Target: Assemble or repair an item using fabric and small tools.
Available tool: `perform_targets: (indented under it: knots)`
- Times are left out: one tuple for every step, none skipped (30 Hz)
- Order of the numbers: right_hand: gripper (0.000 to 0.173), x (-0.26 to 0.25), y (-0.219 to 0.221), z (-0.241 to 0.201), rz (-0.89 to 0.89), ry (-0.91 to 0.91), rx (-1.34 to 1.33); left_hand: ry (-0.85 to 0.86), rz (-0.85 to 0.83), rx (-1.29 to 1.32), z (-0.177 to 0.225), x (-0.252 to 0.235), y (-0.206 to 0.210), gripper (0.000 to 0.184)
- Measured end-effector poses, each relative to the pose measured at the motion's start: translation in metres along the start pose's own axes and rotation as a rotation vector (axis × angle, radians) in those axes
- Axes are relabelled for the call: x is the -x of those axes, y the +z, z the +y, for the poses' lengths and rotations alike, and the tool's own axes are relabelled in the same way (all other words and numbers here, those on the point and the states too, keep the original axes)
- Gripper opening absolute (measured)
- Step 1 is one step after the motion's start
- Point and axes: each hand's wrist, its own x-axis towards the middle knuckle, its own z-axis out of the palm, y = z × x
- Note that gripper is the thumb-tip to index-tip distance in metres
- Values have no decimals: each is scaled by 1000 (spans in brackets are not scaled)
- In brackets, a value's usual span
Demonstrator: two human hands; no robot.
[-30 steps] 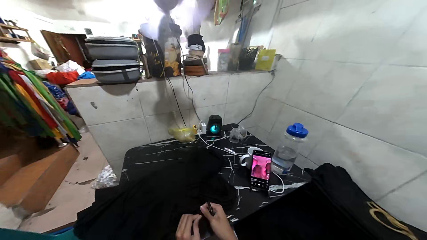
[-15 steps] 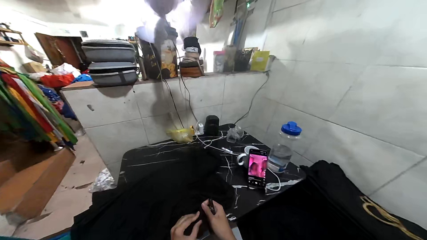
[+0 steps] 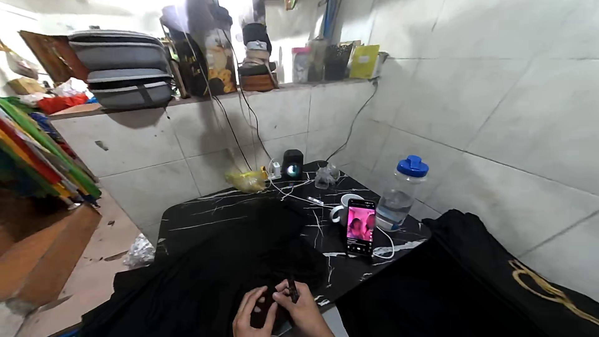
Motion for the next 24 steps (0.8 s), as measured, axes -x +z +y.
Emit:
perform_targets:
  knots:
    - [13, 0, 1, 0, -2, -3, 33, -11, 10, -12, 0, -1, 1, 32]
    - [14, -1, 2, 1, 0, -7, 74, -17, 19, -7, 1, -2, 1, 27]
    - [14, -1, 3, 1, 6, -19, 108, -18, 29, 9, 0, -4, 1, 20]
    - [14, -1, 4, 2, 17, -31, 130, -17, 40, 19, 0, -5, 1, 15]
    - [15, 0, 6, 3, 31, -37, 142, -11, 55, 6, 0, -6, 1, 11]
    - [15, 1, 8, 3, 53, -36, 146, -10, 71, -20, 1, -5, 2, 8]
    - [16, 2, 9, 2, 79, -35, 146, -19, 80, -38, 3, -5, 2, 6]
    - [16, 3, 11, 1, 103, -30, 145, -27, 78, -43, 3, -5, 2, 6]
    - [16, 3, 12, 0, 117, -26, 142, -33, 63, -37, 3, -5, 2, 5]
    - [16, 4, 13, -1, 127, -24, 141, -33, 39, -20, 2, -5, 1, 6]
    - [16, 4, 13, -1, 131, -24, 136, -36, 14, 2, 0, -5, -1, 6]
    - [15, 5, 12, -2, 129, -23, 127, -45, -1, 28, -1, -5, -3, 6]
    - [14, 4, 10, -2, 123, -17, 104, -61, -10, 56, -1, -4, -5, 6]
    - [13, 3, 7, -2, 110, -8, 75, -79, -19, 85, -1, -4, -8, 5]
    - [13, 1, 4, -2, 86, 8, 47, -94, -26, 112, 0, -4, -9, 5]
    - [13, 1, 0, -2, 60, 22, 27, -100, -31, 137, -1, -3, -10, 7]
    - [13, 0, -2, -2, 40, 32, 18, -97, -39, 158, -1, -4, -10, 12]
    - [14, 0, -3, -1, 26, 39, 19, -84, -54, 163, -2, -4, -9, 20]
    - [14, 0, -3, -1, 13, 44, 28, -65, -77, 146, -3, -5, -9, 27]
    - [14, 0, -2, -2, 1, 43, 44, -42, -98, 112, -4, -5, -9, 27]
    - [14, 0, -1, -2, -9, 35, 65, -14, -104, 75, -3, -5, -8, 23]
    - [15, -1, -1, -2, -17, 31, 91, 16, -86, 42, -3, -5, -7, 17]
    - [15, -1, 1, -2, -24, 30, 114, 42, -54, 12, -3, -4, -6, 11]
    - [16, -1, 2, -3, -32, 36, 134, 60, -20, -25, -2, -4, -5, 8]
